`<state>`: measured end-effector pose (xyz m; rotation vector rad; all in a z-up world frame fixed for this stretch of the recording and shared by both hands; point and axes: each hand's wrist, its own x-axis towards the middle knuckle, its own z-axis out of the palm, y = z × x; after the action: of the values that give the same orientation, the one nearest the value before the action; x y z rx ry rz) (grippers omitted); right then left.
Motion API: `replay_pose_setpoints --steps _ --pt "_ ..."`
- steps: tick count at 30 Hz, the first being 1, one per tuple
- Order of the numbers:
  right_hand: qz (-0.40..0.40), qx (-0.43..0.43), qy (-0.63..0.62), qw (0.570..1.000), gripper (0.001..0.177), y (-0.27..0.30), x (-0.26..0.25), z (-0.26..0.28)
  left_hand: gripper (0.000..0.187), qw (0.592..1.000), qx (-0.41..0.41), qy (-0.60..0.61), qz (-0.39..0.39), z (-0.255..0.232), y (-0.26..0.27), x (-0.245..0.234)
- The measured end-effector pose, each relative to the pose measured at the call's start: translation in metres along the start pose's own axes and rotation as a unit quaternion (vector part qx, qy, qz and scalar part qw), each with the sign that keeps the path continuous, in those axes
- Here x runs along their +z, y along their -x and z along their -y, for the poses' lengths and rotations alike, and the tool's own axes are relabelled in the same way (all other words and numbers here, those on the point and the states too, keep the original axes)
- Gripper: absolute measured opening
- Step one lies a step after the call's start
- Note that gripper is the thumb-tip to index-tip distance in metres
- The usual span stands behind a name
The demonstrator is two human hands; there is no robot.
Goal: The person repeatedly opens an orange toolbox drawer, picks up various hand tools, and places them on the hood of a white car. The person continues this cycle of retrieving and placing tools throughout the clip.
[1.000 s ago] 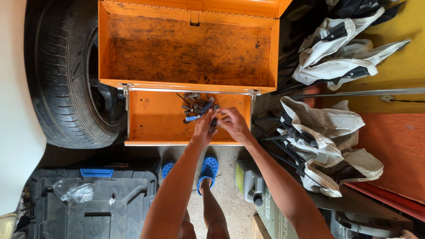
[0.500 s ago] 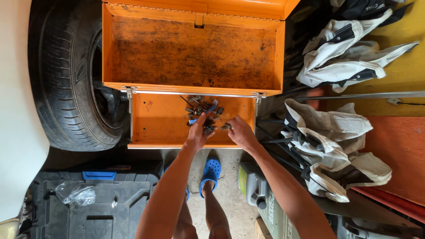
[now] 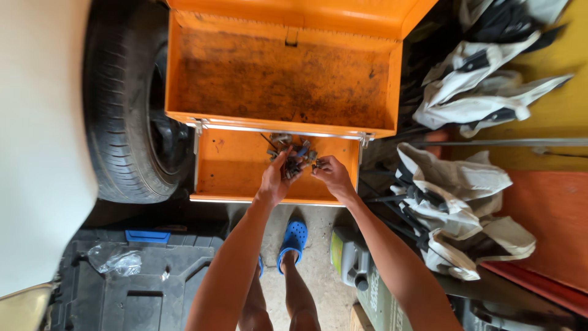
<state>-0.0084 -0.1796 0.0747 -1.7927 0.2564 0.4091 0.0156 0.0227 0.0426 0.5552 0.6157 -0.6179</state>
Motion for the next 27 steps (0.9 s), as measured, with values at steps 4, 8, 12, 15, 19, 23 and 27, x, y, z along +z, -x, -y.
replay_pose_setpoints --steps 4,8,12,15,19,23,27 --pt "0.038 0.081 -0.343 0.935 0.031 0.004 -0.004 0.04 0.036 0.993 0.014 0.08 0.088 -0.02 0.034 0.031" --pt "0.076 0.027 -0.402 0.912 0.028 0.032 -0.008 0.089 0.031 0.985 0.04 0.124 0.116 -0.034 0.08 0.068" --pt "0.056 0.054 -0.407 0.91 0.035 0.068 -0.015 0.163 0.029 0.989 0.054 0.112 0.086 -0.056 0.126 0.115" --pt "0.061 0.035 -0.424 0.903 0.035 0.089 -0.021 0.214 0.029 0.987 0.08 0.092 0.109 -0.072 0.152 0.141" --pt "0.077 0.01 -0.436 0.897 0.034 0.117 -0.028 0.267 0.028 0.979 0.085 0.108 0.15 -0.086 0.187 0.175" --pt "0.043 0.001 -0.41 0.911 0.037 0.126 -0.028 0.304 0.026 0.984 0.091 0.089 0.122 -0.107 0.221 0.2" --pt "0.087 -0.063 -0.398 0.911 0.031 0.135 -0.024 0.324 0.028 0.957 0.15 0.084 0.233 -0.113 0.252 0.216"
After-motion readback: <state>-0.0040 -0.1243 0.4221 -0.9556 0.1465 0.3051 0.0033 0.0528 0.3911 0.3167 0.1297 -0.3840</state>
